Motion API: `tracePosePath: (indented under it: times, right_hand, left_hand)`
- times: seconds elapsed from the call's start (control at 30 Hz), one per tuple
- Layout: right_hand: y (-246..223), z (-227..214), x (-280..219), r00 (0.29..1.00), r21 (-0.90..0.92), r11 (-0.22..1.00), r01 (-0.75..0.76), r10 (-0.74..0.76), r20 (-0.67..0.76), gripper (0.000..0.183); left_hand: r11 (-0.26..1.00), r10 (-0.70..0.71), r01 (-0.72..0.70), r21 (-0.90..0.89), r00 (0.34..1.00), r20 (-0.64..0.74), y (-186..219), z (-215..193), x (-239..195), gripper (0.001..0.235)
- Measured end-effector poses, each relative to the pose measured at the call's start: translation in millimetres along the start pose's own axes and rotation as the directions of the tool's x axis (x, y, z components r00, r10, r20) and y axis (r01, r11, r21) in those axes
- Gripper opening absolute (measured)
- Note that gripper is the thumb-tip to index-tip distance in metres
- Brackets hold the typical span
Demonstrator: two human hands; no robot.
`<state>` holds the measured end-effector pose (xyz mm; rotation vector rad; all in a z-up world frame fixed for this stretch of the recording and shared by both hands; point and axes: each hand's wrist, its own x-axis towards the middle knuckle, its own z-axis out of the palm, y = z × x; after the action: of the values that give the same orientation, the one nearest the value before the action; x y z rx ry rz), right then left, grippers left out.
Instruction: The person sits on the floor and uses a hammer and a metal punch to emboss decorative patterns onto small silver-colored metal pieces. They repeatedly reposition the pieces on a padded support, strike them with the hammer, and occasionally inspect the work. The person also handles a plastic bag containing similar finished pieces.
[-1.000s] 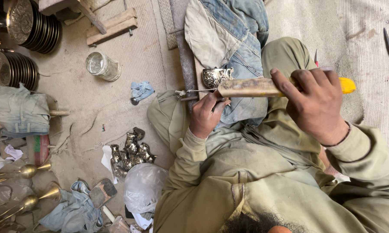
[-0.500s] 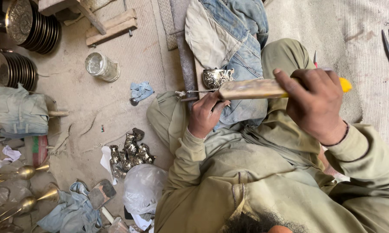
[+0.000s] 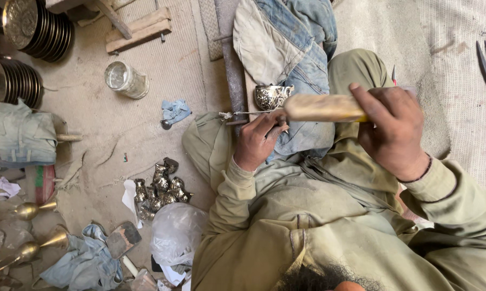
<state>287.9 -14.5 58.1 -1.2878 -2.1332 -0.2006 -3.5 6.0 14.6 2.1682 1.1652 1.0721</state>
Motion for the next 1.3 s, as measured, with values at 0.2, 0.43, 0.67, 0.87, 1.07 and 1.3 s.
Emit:
tracePosePath:
  times: [0.2, 0.43, 0.67, 0.87, 1.07, 1.3]
  right_hand:
    - [-1.1, 4.0, -4.8, 1.0, -0.015, 1.0, 0.011, -0.011, 0.007, 0.059]
    - [7.6, 25.8, 9.4, 0.985, -0.084, 0.995, -0.049, 0.062, 0.161, 0.06]
    - [-6.0, 0.7, 25.0, 0.998, 0.162, 0.985, -0.057, 0.061, -0.022, 0.061]
    - [-10.4, -20.3, 40.7, 0.996, 0.19, 0.982, 0.012, 0.004, -0.085, 0.059]
    - [-13.7, -20.1, 30.8, 0.993, 0.196, 0.979, 0.06, -0.038, -0.114, 0.052]
    - [-24.7, -24.3, 31.8, 0.977, 0.44, 0.89, -0.115, 0.181, -0.111, 0.051]
  left_hand:
    - [0.999, 0.024, -0.024, 0.023, 0.999, 0.028, -3.6, -1.3, -1.0, 0.041]
    - [0.976, -0.152, 0.123, -0.179, 0.976, -0.159, 3.6, 13.1, -12.4, 0.029]
    - [0.98, -0.182, 0.161, -0.116, 0.961, -0.206, 3.0, 16.5, -9.1, 0.036]
    - [0.977, -0.174, 0.147, -0.153, 0.968, -0.183, 1.5, 14.5, -7.1, 0.037]
    - [0.986, -0.167, 0.161, -0.049, 0.971, -0.169, 0.2, 14.5, -6.8, 0.033]
    - [0.997, -0.067, 0.057, -0.056, 0.98, -0.19, 4.3, 11.6, -3.1, 0.034]
